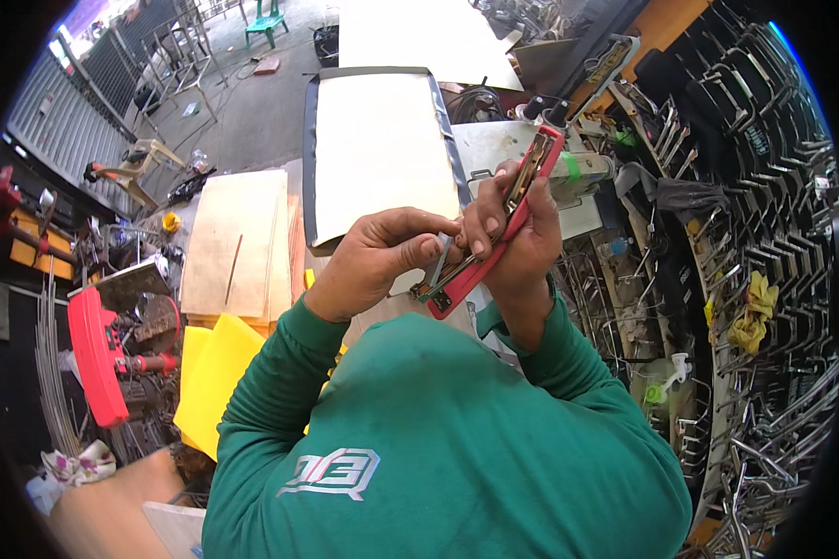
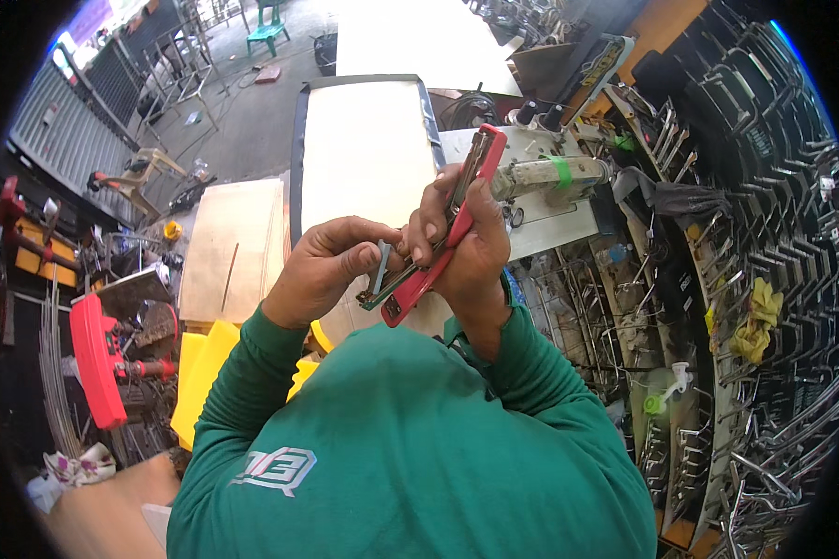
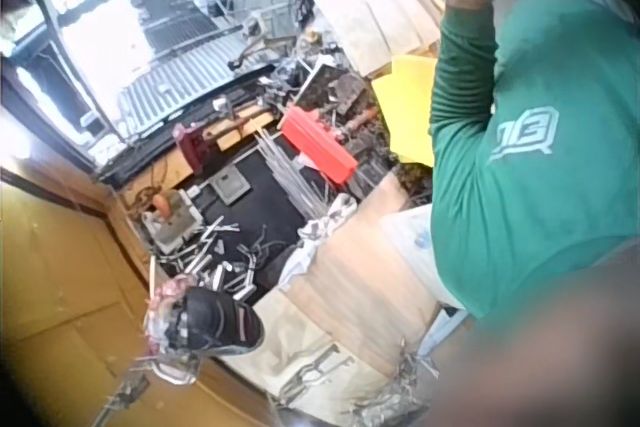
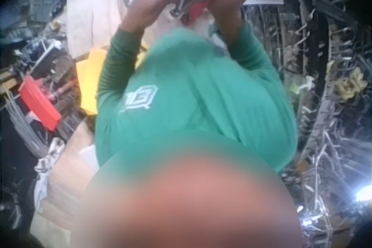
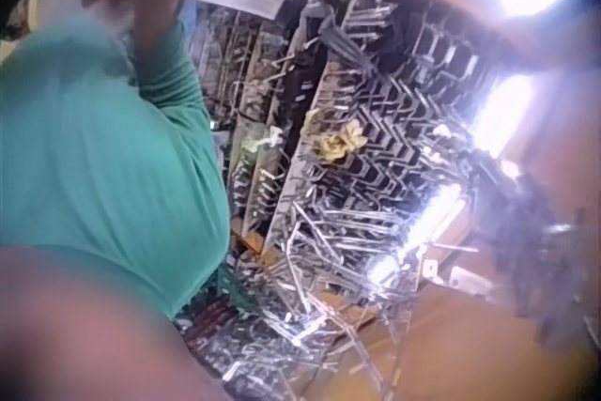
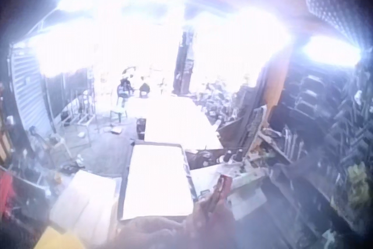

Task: The person staples black fabric onto a rectangular foam seat using a pink staple gun. They repeatedly flip the seat, pull the fabric taut, and drive staples along the edges to secure the cover.

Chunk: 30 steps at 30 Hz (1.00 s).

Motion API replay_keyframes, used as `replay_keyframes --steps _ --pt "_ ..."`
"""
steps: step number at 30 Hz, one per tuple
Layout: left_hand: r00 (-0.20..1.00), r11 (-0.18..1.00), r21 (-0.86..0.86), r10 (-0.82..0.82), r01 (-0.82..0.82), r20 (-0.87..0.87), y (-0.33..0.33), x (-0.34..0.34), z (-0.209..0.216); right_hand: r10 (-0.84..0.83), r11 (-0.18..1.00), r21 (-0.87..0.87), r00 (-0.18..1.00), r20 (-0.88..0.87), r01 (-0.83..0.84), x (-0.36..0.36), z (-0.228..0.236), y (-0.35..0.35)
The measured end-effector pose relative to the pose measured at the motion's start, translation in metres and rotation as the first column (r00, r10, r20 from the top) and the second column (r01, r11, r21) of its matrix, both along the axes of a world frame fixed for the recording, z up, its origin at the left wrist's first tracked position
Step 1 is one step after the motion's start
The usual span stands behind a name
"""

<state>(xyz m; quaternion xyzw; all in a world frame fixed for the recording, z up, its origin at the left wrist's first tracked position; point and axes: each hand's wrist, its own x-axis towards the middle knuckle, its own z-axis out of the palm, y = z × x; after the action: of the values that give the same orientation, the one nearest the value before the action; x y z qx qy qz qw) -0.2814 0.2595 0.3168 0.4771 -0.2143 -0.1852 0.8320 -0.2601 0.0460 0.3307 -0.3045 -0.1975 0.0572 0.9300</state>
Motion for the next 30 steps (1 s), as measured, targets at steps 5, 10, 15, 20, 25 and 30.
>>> replay_keyframes --steps 5,10,15,20,25,30 --pt "0.984 0.992 0.124 -0.010 -0.012 0.179 -0.014 0.039 0.013 -0.039 0.996 0.083 0.995 0.091 0.031 0.027 0.003 -0.014" --pt "0.986 0.991 0.132 -0.038 0.017 0.161 -0.028 0.060 0.013 -0.061 0.994 0.103 0.990 0.123 0.049 0.052 -0.004 -0.029" --pt "0.999 0.990 0.140 -0.022 0.017 0.039 -0.040 0.071 0.006 -0.035 0.995 0.093 0.990 0.136 0.023 0.080 -0.008 -0.047" --pt "0.998 0.976 0.216 0.019 -0.005 -0.064 -0.059 0.084 0.001 -0.025 1.000 0.016 0.970 0.241 0.022 0.102 -0.015 -0.071" --pt "0.865 0.999 0.020 -0.024 0.039 -0.502 -0.079 0.092 -0.018 -0.150 0.921 -0.327 0.969 0.198 0.210 0.101 -0.034 -0.104" --pt "0.938 0.967 0.252 0.113 -0.028 -0.327 -0.086 0.105 -0.068 0.025 0.291 -0.934 0.974 0.224 0.207 0.090 -0.080 -0.124"
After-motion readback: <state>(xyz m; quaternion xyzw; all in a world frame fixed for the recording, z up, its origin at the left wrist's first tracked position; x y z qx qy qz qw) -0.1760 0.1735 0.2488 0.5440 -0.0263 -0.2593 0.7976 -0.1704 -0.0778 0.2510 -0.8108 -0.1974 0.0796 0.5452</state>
